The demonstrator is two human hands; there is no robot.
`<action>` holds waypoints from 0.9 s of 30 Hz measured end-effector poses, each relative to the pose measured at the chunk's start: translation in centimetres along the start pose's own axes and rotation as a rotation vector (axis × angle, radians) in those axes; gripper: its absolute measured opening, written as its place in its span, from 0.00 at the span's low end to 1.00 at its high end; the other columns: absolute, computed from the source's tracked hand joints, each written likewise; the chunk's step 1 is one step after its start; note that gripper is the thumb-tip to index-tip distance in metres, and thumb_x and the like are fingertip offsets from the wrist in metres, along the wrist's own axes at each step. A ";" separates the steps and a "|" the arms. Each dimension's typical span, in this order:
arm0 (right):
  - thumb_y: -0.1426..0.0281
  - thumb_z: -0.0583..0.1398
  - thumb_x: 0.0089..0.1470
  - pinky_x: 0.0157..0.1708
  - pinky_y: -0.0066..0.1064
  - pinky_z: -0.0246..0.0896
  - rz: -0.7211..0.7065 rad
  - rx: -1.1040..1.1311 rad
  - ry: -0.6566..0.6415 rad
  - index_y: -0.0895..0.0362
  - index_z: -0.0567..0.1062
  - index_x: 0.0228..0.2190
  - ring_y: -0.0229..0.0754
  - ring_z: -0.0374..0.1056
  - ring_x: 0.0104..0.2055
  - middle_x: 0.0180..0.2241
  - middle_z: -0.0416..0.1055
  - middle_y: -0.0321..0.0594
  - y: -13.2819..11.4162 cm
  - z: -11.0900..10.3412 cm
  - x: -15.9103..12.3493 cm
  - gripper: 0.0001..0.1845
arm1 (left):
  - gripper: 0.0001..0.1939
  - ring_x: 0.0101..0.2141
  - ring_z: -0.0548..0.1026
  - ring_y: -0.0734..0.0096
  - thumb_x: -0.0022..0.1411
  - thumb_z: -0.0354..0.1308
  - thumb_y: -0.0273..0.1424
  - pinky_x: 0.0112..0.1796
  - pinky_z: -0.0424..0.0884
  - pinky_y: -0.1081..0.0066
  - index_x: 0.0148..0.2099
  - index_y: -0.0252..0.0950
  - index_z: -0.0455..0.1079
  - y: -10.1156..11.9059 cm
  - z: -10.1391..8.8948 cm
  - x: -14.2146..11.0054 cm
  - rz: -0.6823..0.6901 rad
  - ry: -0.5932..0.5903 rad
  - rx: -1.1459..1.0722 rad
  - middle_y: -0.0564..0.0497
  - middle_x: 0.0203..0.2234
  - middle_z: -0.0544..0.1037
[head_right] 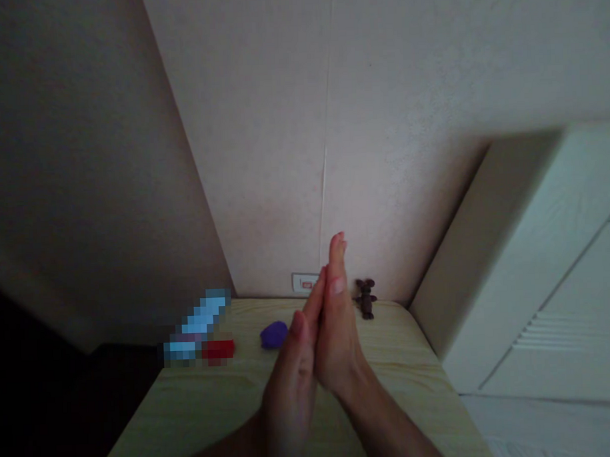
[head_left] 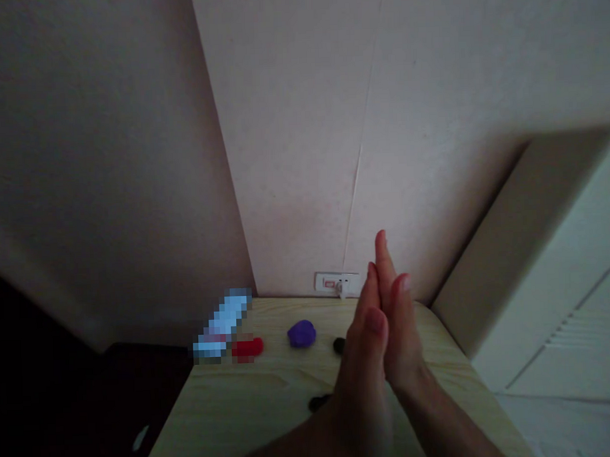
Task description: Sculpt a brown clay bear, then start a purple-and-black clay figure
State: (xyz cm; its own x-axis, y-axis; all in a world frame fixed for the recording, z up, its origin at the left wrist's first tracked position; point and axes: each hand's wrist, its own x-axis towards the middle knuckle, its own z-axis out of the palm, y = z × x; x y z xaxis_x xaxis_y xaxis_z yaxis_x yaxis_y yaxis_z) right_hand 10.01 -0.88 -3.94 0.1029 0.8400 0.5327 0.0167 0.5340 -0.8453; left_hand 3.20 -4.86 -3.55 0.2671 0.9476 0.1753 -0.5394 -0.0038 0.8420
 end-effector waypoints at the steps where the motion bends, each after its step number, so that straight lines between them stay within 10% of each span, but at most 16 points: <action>1: 0.43 0.38 0.70 0.77 0.52 0.12 0.044 0.038 0.067 0.45 0.48 0.74 0.42 0.22 0.80 0.79 0.34 0.29 0.1 -0.6 0.9 0.39 | 0.35 0.76 0.45 0.54 0.71 0.48 0.56 0.74 0.43 0.52 0.72 0.48 0.65 -0.3 0.2 -0.3 -0.005 -0.005 0.018 0.54 0.74 0.60; 9: 0.34 0.45 0.60 0.76 0.52 0.28 0.098 0.148 0.331 0.51 0.57 0.71 0.47 0.35 0.80 0.78 0.43 0.43 0.6 -2.9 4.4 0.50 | 0.28 0.73 0.57 0.50 0.74 0.54 0.44 0.73 0.48 0.50 0.70 0.38 0.69 1.2 -0.1 0.6 0.029 -0.156 0.208 0.44 0.71 0.65; 18: 0.38 0.51 0.60 0.72 0.57 0.40 0.113 0.177 0.454 0.49 0.70 0.58 0.55 0.51 0.75 0.72 0.59 0.47 1.0 -2.7 4.5 0.38 | 0.11 0.49 0.84 0.53 0.66 0.64 0.29 0.55 0.78 0.55 0.49 0.37 0.85 1.5 -1.1 3.0 0.029 -0.113 0.226 0.44 0.46 0.87; 27: 0.48 0.56 0.63 0.52 0.49 0.70 0.126 0.399 0.146 0.51 0.83 0.41 0.53 0.77 0.50 0.48 0.82 0.45 -1.8 -3.6 3.8 0.24 | 0.14 0.28 0.79 0.77 0.50 0.80 0.32 0.32 0.77 0.76 0.36 0.31 0.82 3.1 -2.9 4.8 -0.192 -0.037 -0.205 0.50 0.29 0.83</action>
State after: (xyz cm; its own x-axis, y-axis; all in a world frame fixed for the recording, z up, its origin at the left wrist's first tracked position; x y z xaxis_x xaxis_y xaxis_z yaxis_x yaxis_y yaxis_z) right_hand 13.94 1.05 -0.57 0.2195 0.8940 0.3905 -0.3878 0.4473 -0.8059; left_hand 0.50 0.58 -1.52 0.4067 0.9125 0.0444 -0.6254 0.2426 0.7416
